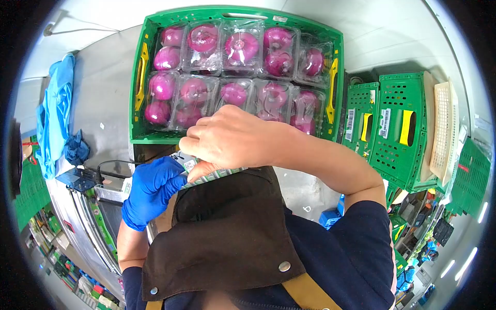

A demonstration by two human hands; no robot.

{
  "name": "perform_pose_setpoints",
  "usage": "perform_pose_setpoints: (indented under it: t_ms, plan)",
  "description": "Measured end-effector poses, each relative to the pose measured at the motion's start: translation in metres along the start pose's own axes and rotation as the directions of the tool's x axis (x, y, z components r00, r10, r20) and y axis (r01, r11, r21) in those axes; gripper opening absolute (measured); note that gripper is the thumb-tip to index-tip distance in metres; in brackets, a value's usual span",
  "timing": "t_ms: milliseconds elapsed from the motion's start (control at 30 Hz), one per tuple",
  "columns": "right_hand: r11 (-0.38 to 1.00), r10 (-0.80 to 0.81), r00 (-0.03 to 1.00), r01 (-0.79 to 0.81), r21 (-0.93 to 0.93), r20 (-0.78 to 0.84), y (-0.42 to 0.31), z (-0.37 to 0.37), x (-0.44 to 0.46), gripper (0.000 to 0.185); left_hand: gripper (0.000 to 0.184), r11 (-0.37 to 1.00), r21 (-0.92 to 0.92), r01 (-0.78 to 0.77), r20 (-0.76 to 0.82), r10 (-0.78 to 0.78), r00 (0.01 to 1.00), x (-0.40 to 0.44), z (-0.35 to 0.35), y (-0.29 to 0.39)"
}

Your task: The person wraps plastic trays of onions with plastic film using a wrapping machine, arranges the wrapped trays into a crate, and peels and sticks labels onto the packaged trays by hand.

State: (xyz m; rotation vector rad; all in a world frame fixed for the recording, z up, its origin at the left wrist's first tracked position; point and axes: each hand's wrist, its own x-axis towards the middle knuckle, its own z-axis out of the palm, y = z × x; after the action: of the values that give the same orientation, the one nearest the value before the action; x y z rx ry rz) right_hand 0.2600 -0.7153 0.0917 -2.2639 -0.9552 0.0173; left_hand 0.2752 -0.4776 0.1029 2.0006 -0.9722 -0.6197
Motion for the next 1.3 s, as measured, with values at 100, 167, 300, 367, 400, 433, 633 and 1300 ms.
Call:
perform_pose_setpoints:
  t_ms: [100, 167, 300, 367, 400, 433, 633, 1300]
  plan:
    - [0.998, -0.057, 0.998, 0.057, -0.037, -0.003, 0.000, 0.000, 0.000, 0.042, 0.013, 1.000, -0.003, -0.020, 0.014, 0.020, 1.000, 0.002, 0.000, -0.001]
    - [0.994, -0.096, 0.995, 0.095, -0.062, -0.016, 0.001, 0.000, 0.001, 0.042, 0.014, 1.000, -0.006, -0.007, 0.016, 0.007, 1.000, 0.003, 0.001, 0.000]
    - [0.963, -0.237, 0.965, 0.218, -0.159, -0.111, 0.004, 0.002, -0.001, 0.038, 0.009, 0.973, -0.200, 0.112, 0.095, -0.095, 0.991, 0.004, -0.003, -0.009]
    - [0.930, -0.328, 0.929, 0.285, -0.231, -0.172, 0.006, 0.004, -0.001, 0.033, 0.009, 0.912, -0.360, 0.197, 0.098, -0.173, 0.980, 0.000, 0.005, -0.026]
    - [0.916, -0.367, 0.902, 0.308, -0.258, -0.227, 0.007, 0.004, -0.003, 0.032, 0.016, 0.711, -0.563, 0.422, 0.237, -0.350, 0.906, 0.002, 0.001, -0.025]
    - [0.900, -0.406, 0.870, 0.327, -0.288, -0.281, 0.008, 0.005, -0.004, 0.032, 0.018, 0.654, -0.591, 0.473, 0.279, -0.384, 0.880, 0.001, 0.002, -0.035]
    - [0.986, 0.023, 0.823, -0.112, -0.122, -0.568, 0.008, -0.059, -0.023, 0.034, 0.011, 0.706, -0.402, 0.583, 0.242, -0.532, 0.811, 0.015, 0.006, -0.040]
    - [0.277, 0.891, 0.451, -0.452, -0.848, 0.051, 0.289, -0.105, -0.167, 0.028, 0.014, 0.525, -0.612, 0.591, 0.192, -0.627, 0.755, 0.003, 0.007, 0.003]
